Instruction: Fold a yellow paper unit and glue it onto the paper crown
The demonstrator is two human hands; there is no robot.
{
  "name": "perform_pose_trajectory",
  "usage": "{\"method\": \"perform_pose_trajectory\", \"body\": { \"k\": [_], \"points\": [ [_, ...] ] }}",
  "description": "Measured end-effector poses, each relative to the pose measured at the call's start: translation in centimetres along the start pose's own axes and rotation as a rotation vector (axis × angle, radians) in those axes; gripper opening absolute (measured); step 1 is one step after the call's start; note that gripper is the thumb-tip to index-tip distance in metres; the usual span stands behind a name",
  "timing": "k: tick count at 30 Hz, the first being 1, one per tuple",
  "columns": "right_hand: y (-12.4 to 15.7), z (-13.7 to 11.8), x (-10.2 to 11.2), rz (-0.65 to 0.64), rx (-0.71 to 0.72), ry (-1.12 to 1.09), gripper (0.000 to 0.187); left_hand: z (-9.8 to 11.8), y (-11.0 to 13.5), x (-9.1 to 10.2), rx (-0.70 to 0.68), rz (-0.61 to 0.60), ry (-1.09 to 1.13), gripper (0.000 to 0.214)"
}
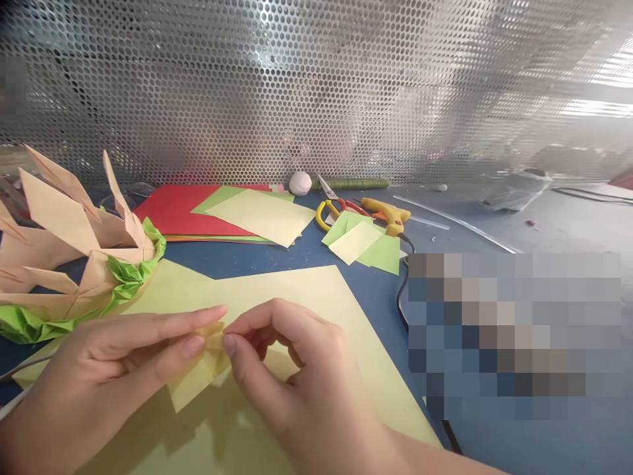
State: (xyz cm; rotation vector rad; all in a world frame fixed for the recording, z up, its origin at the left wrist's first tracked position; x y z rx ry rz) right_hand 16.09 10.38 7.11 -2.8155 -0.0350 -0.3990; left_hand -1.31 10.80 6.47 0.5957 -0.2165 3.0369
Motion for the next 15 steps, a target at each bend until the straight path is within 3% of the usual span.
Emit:
{"method": "perform_pose_trajectory", "body": {
  "k": [8, 15],
  "points": [
    [0.1, 0.4, -0.2, 0.008, -0.031, -0.109, 0.005, 0.3, 0.1, 0.0, -0.018, 0.001, 0.035, 0.021],
    [-0.1, 1.1, -0.7, -0.085, -0.163, -0.359, 0.025, 0.5, 0.2, 0.0, -0.147, 0.057, 0.026, 0.027]
  ]
}}
Point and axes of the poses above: each hand's wrist, its own y-axis away from the middle knuckle, its own x-axis out of the back of the hand, z = x × y, the point moved 4 cm from there along -y, towards the middle knuckle, and after that the axes turned 9 degrees about z, right-handed, at the moved point
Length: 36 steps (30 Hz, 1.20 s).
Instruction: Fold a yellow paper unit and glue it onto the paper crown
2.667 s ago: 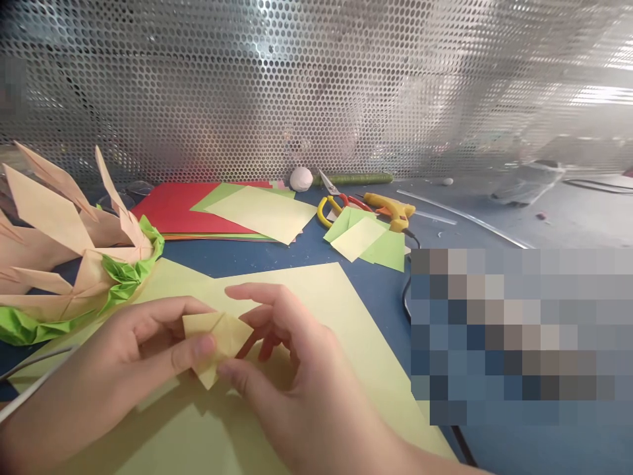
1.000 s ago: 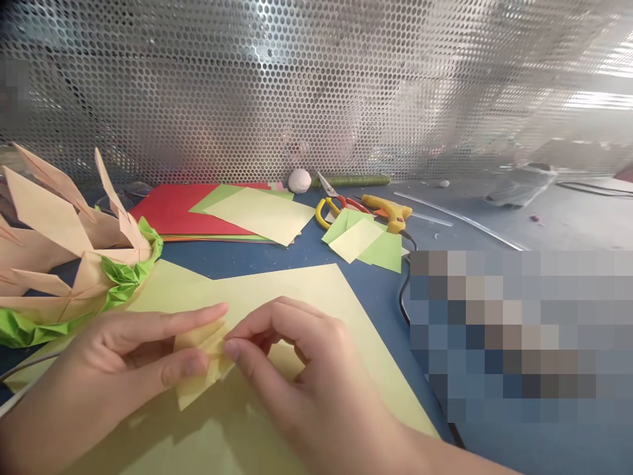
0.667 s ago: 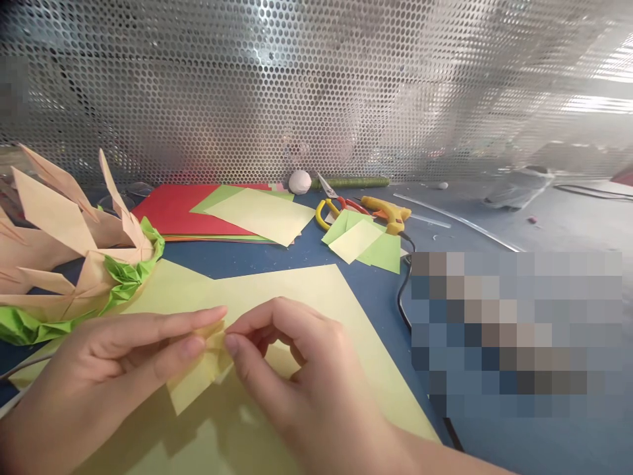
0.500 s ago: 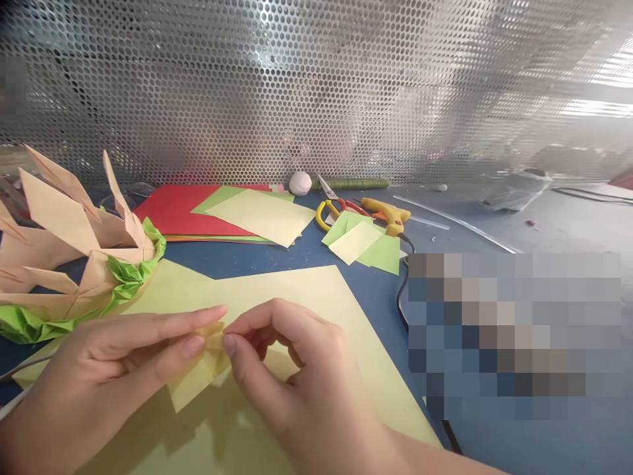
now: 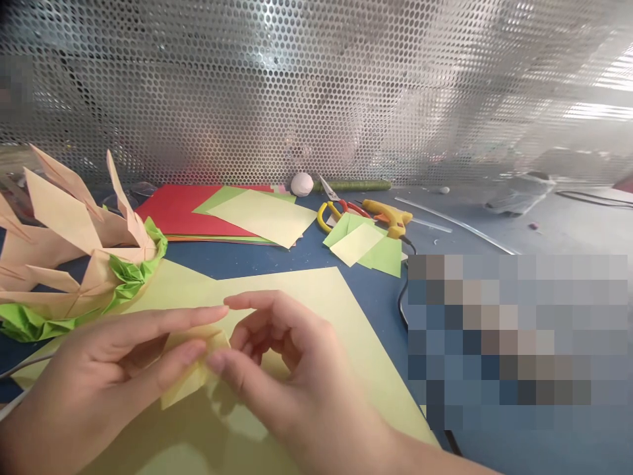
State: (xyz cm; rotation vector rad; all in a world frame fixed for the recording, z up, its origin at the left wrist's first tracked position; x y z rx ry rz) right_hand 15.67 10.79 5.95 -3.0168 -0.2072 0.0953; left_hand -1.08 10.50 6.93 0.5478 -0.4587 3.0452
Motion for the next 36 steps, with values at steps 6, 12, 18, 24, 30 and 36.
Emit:
{"method": "perform_pose_trajectory", "body": {
  "k": [6, 12, 18, 24, 30, 36],
  "points": [
    [-0.2, 0.1, -0.1, -0.009, -0.074, 0.098, 0.008, 0.6, -0.2, -0.2, -0.092, 0.001, -0.048, 0.032],
    [-0.1, 0.4, 0.1, -0.018, -0.241, -0.057, 0.015, 0.2, 0.1, 0.0, -0.054, -0.001, -0.108, 0.034],
    [-0.3, 0.5, 0.0, -0.065, -0.251, -0.252, 0.025, -0.1, 0.3, -0.3, 0.017, 0.074, 0.204, 0.044],
    [-0.3, 1.0, -0.2, -0.092, -0.309, -0.295, 0.024, -0.3, 0.1, 0.4, -0.019, 0.055, 0.098, 0.025],
    [-0.3, 0.9, 0.1, -0.043, -0.168, -0.252, 0.023, 0.0, -0.3, 0.4, -0.067, -0.030, -0.068, 0.021],
    [0.3, -0.3, 0.5, -0.017, 0.252, 0.190, 0.025, 0.2, -0.4, -0.2, 0.026, -0.126, 0.004, 0.026]
  ]
}}
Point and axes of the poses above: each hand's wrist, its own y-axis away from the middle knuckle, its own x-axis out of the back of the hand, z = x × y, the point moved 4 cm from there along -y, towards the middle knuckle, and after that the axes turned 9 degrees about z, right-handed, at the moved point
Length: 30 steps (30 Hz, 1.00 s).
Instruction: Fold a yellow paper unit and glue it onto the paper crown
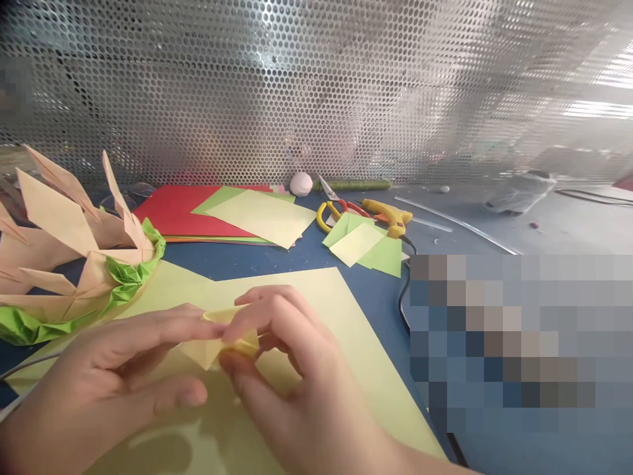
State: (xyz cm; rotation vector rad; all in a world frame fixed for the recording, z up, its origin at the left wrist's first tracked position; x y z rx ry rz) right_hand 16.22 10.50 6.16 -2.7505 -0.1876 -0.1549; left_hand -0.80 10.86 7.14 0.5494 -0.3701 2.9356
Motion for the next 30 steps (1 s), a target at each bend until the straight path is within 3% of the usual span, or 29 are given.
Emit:
{"method": "perform_pose_trajectory", "body": {
  "k": [3, 9, 15, 24, 30],
  "points": [
    [-0.08, -0.31, 0.07, -0.022, 0.052, 0.138, 0.024, -0.05, 0.05, -0.26, 0.042, -0.009, 0.051, 0.035],
    [-0.23, -0.48, -0.08, -0.042, 0.007, 0.092, 0.030, 0.04, 0.04, -0.47, 0.089, -0.005, 0.159, 0.042],
    [-0.55, -0.16, -0.04, -0.017, -0.077, 0.032, 0.019, 0.06, 0.03, -0.40, 0.130, 0.007, 0.113, 0.037],
    [-0.67, -0.08, 0.08, 0.031, -0.068, -0.009, 0.037, -0.54, 0.37, -0.32, 0.229, -0.028, 0.083, 0.032],
    [-0.45, -0.12, 0.06, 0.003, -0.083, -0.003, 0.031, -0.63, 0.25, -0.47, 0.219, -0.075, 0.116, 0.032]
  ]
}}
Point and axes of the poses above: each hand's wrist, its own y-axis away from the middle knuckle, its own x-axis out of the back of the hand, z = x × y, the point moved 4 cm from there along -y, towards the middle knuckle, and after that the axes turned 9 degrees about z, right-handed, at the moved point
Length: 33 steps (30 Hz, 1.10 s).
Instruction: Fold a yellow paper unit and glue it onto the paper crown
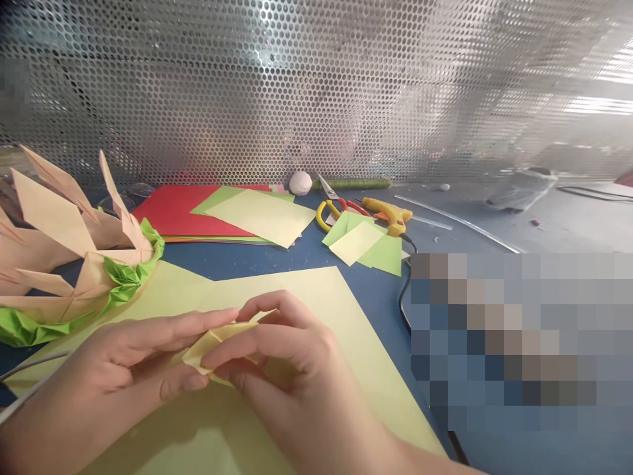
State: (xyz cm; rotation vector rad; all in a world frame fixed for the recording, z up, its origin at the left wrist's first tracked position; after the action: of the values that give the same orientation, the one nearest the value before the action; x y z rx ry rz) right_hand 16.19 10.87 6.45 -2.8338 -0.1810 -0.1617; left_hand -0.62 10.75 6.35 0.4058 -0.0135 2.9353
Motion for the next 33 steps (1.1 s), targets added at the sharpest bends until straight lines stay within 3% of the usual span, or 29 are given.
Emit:
{"method": "perform_pose_trajectory", "body": {
  "k": [6, 13, 18, 22, 27, 33],
  "points": [
    [0.0, 0.3, 0.1, -0.015, -0.086, 0.033, 0.007, 0.3, -0.2, -0.1, -0.093, -0.042, -0.027, 0.031],
    [0.1, 0.1, -0.2, -0.022, -0.068, 0.021, 0.012, 0.7, -0.3, 0.0, -0.151, -0.031, -0.098, 0.030],
    [0.6, 0.4, -0.6, 0.013, -0.160, -0.106, 0.017, 1.0, -0.2, -0.1, -0.162, -0.052, -0.114, 0.030],
    [0.6, 0.7, -0.6, 0.058, -0.162, -0.123, 0.022, 0.6, -0.2, -0.3, -0.060, -0.040, 0.001, 0.029],
    [0.3, 1.2, -0.6, -0.012, -0.206, 0.026, 0.014, -0.3, -0.3, -0.2, 0.061, 0.044, 0.156, 0.025],
    [0.0, 0.5, -0.4, 0.047, -0.074, 0.010, 0.013, -0.2, -0.7, -0.1, 0.076, 0.054, 0.198, 0.016]
  ]
}}
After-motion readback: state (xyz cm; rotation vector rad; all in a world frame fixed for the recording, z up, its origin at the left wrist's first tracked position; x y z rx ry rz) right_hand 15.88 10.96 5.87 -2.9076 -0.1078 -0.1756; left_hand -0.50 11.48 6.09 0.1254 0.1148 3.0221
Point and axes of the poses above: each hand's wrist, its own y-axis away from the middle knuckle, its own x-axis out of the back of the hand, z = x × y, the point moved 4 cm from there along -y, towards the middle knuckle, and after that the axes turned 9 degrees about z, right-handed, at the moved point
